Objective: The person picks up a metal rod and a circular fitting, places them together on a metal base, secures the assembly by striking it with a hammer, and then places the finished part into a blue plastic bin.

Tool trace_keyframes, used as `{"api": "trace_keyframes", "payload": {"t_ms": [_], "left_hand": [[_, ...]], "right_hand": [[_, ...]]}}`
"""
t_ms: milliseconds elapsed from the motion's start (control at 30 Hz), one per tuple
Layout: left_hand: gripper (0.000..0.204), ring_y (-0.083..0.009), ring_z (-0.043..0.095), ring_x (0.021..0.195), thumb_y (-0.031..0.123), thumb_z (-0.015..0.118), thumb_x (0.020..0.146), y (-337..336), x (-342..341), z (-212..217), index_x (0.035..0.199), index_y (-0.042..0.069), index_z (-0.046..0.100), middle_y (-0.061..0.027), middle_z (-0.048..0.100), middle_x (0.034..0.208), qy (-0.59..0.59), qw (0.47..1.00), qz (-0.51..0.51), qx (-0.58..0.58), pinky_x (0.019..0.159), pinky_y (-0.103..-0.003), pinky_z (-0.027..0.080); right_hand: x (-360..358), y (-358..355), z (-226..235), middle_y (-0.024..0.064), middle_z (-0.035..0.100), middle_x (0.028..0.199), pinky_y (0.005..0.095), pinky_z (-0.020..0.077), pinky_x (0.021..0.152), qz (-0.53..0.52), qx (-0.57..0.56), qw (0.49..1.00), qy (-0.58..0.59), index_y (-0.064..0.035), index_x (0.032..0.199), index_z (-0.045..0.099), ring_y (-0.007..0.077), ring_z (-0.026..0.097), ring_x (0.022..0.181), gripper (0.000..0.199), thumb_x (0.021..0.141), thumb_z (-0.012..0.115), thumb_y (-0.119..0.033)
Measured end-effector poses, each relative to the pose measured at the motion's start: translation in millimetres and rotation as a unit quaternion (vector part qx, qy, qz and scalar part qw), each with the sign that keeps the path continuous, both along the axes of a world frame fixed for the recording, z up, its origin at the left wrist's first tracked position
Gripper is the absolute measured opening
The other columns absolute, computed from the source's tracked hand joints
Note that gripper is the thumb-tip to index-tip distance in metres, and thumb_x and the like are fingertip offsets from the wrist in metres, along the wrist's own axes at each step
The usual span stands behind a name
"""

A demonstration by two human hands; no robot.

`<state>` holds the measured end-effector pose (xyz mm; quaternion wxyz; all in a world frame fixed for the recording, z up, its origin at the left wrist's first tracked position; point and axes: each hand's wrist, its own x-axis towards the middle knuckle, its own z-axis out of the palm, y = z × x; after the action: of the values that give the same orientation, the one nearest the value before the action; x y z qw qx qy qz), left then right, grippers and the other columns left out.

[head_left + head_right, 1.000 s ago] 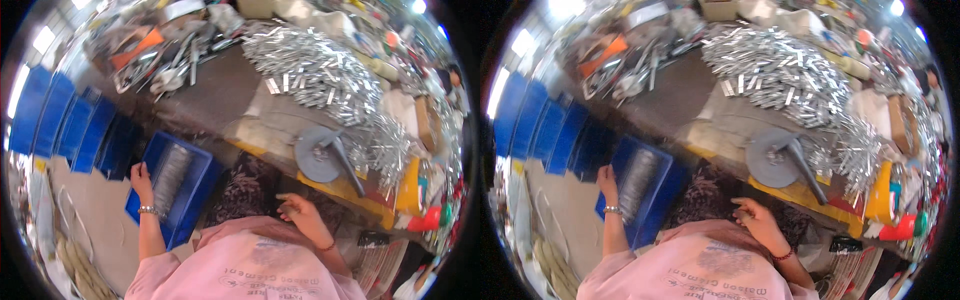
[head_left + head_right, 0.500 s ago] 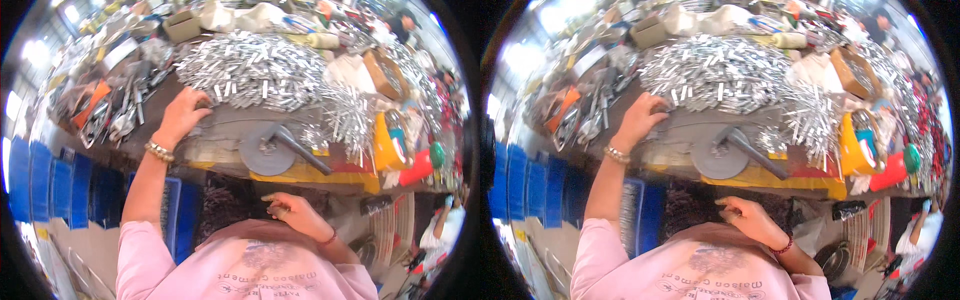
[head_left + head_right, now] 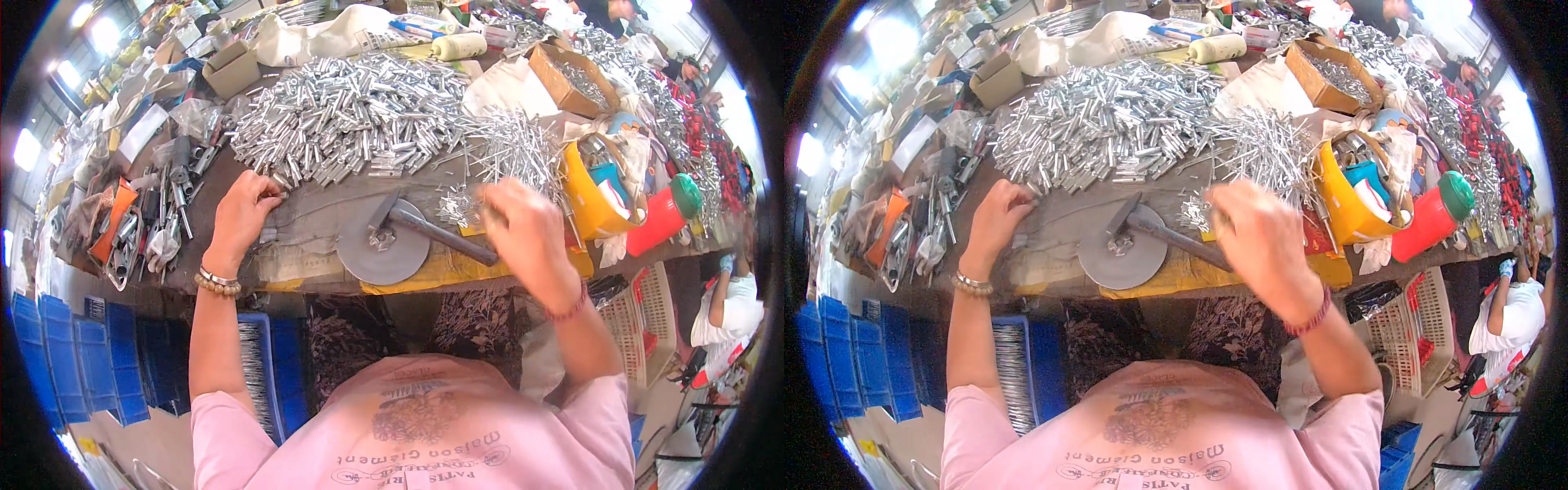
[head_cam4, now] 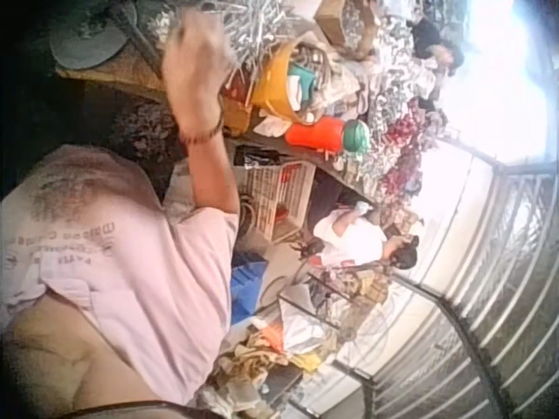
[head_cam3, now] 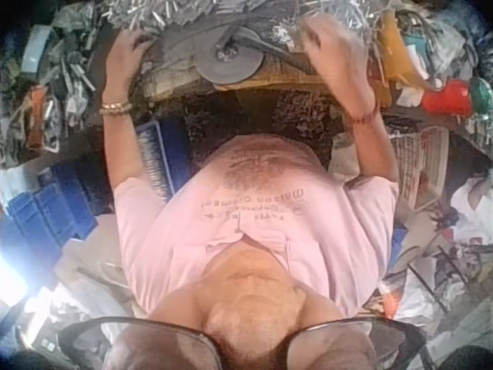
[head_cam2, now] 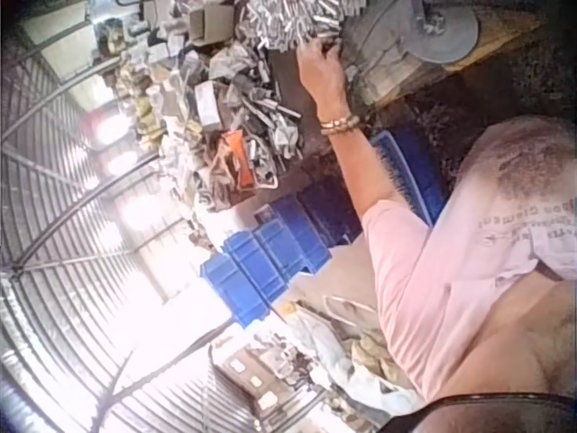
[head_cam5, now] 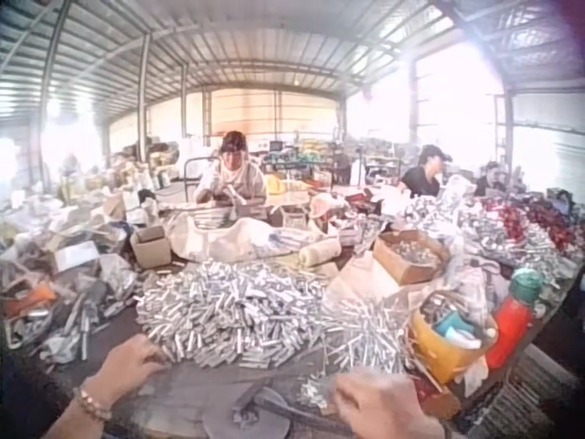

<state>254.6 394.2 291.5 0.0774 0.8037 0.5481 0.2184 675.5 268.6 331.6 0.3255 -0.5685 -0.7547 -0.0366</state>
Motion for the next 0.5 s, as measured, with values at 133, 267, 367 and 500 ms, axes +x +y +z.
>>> {"api": "trace_keyframes", "payload": {"t_ms": [133, 267, 367, 500], "left_hand": [[0.015, -0.0288, 0.070, 0.098, 0.013, 0.077, 0.093, -26.3, 17.0, 9.8, 0.105, 0.004, 0.073, -0.0100, 0.067, 0.103, -0.009, 1.000, 0.023, 0.007, 0.088, -0.039, 0.054], [0.011, -0.0289, 0.069, 0.094, 0.006, 0.075, 0.094, -69.1, 52.9, 25.9, 0.105, 0.004, 0.074, -0.0110, 0.070, 0.102, -0.099, 0.995, -0.029, -0.016, 0.085, -0.038, 0.054], [0.012, -0.0303, 0.069, 0.093, 0.005, 0.077, 0.093, -91.8, 75.3, 23.2, 0.104, 0.004, 0.074, -0.0118, 0.071, 0.100, -0.116, 0.990, -0.084, 0.003, 0.083, -0.040, 0.055], [0.014, -0.0336, 0.069, 0.093, 0.007, 0.082, 0.091, -109.8, 94.4, 11.2, 0.102, 0.003, 0.075, -0.0127, 0.070, 0.098, -0.123, 0.982, -0.146, 0.010, 0.082, -0.042, 0.055]], "right_hand": [[14.2, 51.9, -6.4, 0.0094, 0.069, 0.103, 0.0425, 0.0562, 0.088, -0.045, 0.072, 0.983, -0.165, -0.0076, 0.095, 0.077, 0.0292, 0.069, 0.103, 0.008, 0.087, 0.074, -0.005], [22.9, 80.5, -28.0, 0.0070, 0.066, 0.110, 0.0409, 0.0497, 0.095, -0.052, 0.081, 0.944, -0.316, -0.0092, 0.087, 0.077, 0.0256, 0.061, 0.110, 0.007, 0.085, 0.071, -0.009], [22.1, 86.3, -33.2, 0.0063, 0.066, 0.110, 0.0413, 0.0497, 0.096, -0.052, 0.081, 0.929, -0.357, -0.0112, 0.086, 0.077, 0.0255, 0.062, 0.110, 0.006, 0.085, 0.071, -0.011], [18.6, 69.5, -26.2, 0.0046, 0.065, 0.105, 0.0427, 0.0523, 0.092, -0.016, 0.113, 0.960, -0.256, -0.0116, 0.085, 0.075, 0.0263, 0.064, 0.106, 0.001, 0.083, 0.075, -0.012]]}}
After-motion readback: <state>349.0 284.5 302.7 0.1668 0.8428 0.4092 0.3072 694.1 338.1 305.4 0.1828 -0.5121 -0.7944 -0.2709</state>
